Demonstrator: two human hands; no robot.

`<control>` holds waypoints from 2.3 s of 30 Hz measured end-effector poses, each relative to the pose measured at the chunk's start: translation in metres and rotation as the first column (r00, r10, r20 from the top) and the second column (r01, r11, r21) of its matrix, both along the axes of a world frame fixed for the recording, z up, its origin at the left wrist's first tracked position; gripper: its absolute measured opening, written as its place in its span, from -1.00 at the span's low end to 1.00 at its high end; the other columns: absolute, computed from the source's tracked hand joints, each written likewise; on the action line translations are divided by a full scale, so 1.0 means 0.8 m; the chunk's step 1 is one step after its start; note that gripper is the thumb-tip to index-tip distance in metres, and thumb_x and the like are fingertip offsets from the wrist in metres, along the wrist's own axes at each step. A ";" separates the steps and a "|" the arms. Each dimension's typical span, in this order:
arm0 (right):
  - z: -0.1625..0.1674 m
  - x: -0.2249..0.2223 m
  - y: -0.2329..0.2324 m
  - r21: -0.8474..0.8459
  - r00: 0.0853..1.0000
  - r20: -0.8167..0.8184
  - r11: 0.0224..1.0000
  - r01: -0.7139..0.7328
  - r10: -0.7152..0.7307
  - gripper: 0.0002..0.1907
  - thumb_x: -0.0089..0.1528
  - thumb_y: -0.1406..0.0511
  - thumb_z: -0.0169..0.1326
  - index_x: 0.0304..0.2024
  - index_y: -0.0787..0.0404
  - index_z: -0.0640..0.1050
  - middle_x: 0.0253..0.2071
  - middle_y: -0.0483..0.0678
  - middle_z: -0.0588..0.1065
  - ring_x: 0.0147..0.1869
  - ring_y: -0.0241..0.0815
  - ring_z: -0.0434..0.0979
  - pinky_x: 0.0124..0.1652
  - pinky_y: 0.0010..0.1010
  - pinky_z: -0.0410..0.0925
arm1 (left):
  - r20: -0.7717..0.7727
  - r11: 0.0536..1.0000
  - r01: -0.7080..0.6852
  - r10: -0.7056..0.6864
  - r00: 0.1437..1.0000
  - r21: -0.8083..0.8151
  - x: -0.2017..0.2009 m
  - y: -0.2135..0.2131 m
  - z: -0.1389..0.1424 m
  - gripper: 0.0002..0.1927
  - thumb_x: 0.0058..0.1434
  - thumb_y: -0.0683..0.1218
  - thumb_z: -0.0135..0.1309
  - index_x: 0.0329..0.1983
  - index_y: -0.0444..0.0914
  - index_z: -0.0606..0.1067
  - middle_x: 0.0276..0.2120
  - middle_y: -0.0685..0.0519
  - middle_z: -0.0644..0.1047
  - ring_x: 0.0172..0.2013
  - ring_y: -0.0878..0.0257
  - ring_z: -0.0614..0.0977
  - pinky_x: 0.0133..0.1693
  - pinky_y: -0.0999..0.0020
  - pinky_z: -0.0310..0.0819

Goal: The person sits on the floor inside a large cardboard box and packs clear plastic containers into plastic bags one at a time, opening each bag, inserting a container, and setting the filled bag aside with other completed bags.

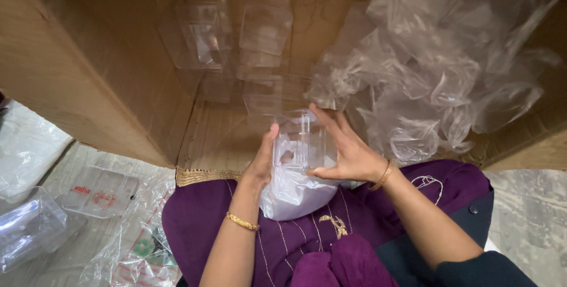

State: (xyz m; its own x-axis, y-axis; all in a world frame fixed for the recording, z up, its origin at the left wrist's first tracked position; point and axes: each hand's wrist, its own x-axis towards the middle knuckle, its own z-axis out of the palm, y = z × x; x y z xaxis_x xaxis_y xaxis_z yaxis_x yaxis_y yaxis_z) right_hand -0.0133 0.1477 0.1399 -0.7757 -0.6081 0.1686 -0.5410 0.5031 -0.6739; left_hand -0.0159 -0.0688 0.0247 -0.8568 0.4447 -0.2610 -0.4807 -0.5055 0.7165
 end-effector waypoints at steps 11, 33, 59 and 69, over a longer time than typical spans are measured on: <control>-0.020 0.004 0.001 0.028 1.000 0.015 0.999 0.025 -0.025 0.35 -0.12 -0.02 0.47 0.51 0.17 -0.02 0.50 0.27 0.11 0.49 0.29 0.10 0.42 -0.01 0.07 | -0.029 0.983 -0.009 0.004 1.000 -0.185 0.003 0.001 -0.005 -0.11 0.23 0.46 -0.19 0.36 -0.29 0.30 0.19 -0.17 0.49 0.17 0.03 0.58 0.13 0.06 0.57; -0.041 -0.019 0.027 -0.372 0.772 0.635 0.892 0.256 0.043 -0.31 0.28 0.14 0.13 0.38 0.29 0.32 0.39 0.04 0.38 0.42 -0.16 0.37 0.33 -0.33 0.23 | -0.052 0.994 0.042 -0.036 0.998 0.106 0.000 -0.002 -0.015 -0.11 0.38 0.48 -0.15 0.40 -0.32 0.28 0.03 -0.12 0.57 -0.32 0.36 0.44 -0.43 0.54 0.32; -0.103 0.083 0.005 0.817 0.768 0.454 0.555 -0.157 -0.451 0.24 0.03 -0.51 -0.21 0.58 -0.18 -0.20 0.42 0.45 0.12 0.43 0.34 0.29 0.29 -0.05 0.31 | 0.228 -0.057 0.226 -0.444 0.867 -0.972 0.056 -0.265 0.256 -0.24 0.20 0.31 -0.01 0.50 0.08 0.35 0.29 0.02 0.49 0.24 0.13 0.52 0.22 0.17 0.36; -0.086 0.058 0.038 0.708 0.801 0.461 0.703 -0.071 -0.383 0.17 -0.02 -0.33 0.04 0.54 -0.17 0.00 0.39 0.23 0.30 0.43 0.19 0.36 0.34 -0.07 0.25 | -0.169 0.982 0.189 -0.187 0.968 -0.006 0.036 -0.079 0.089 -0.09 0.29 0.41 -0.19 0.55 -0.22 0.19 0.22 -0.19 0.50 -0.33 0.40 0.50 -0.36 0.50 0.37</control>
State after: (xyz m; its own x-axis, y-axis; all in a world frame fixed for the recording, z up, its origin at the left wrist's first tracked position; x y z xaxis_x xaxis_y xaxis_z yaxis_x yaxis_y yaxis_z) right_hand 0.0330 0.1780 0.0710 -0.6780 -0.2318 -0.6975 -0.0681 0.9647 -0.2544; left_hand 0.0130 -0.1323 0.0963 -0.7888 0.6036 -0.1155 -0.4409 -0.4248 0.7906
